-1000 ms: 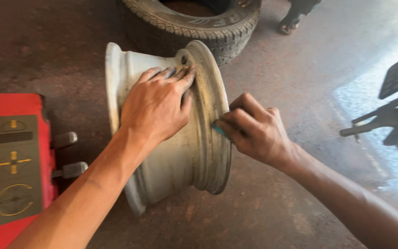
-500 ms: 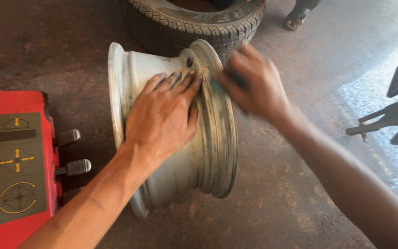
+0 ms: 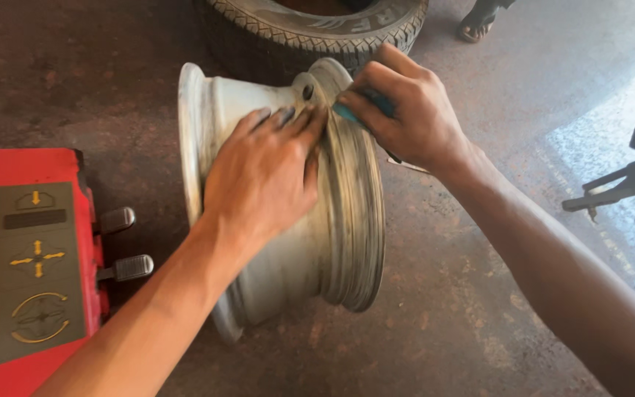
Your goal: The person scrubs a silver car wheel rim with a blue abrasive pad, focusing on the outer edge and inner barrel. They rotate the rim to access different sections and continue scrubbing the surface.
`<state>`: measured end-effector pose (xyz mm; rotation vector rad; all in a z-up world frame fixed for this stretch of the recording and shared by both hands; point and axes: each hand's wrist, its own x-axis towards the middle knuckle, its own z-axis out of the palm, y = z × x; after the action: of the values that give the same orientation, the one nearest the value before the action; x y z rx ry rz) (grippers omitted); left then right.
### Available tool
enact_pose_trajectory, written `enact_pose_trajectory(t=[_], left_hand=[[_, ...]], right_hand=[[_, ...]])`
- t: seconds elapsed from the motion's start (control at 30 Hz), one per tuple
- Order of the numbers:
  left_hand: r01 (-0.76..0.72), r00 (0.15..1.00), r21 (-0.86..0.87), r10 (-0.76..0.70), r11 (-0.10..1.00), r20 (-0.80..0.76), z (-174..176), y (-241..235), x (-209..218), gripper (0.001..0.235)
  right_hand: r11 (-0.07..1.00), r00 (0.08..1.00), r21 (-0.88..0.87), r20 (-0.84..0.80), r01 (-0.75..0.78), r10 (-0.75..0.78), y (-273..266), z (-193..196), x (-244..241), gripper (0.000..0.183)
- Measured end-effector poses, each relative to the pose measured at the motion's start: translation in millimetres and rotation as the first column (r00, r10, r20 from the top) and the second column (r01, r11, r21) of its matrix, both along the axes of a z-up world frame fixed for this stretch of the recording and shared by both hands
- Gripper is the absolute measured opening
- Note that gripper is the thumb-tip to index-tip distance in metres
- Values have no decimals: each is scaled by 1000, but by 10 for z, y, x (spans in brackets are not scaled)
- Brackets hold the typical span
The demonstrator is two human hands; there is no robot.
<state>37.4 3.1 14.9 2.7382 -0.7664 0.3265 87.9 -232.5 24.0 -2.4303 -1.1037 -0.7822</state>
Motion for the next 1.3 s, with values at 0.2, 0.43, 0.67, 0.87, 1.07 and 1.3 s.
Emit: enact_pose_trajectory(t=[0.2,0.43,0.67,0.87,1.07,1.3], left_hand=[[21,991,-116,-5,993,136,-17,29,153,46],[-19,1000,0,19,1000,-19,65,38,125,42],[52,973,-50,-39,997,230,-64,31,185,46],[22,997,-11,-21,1000,76,5,54,196,37],[-7,998,24,6,1000,59,-10,33,192,34],[41,979,-36,-33,999,203,-69,30,213,40]], right_hand=[[984,986,-62,-20,-167,166,-58,-209,-711,22],[1000,999,3,39,21,-21,29,-151,-232,27],[1000,985,4,171,-16,15,-39,-287,-338,23],[994,984,62,160,-88,77,-64,-384,-524,22],[997,992,81,124,0,-10,-31,-281,-363,22],[982,979,-110,118,-151,164,-36,-422,-894,7]])
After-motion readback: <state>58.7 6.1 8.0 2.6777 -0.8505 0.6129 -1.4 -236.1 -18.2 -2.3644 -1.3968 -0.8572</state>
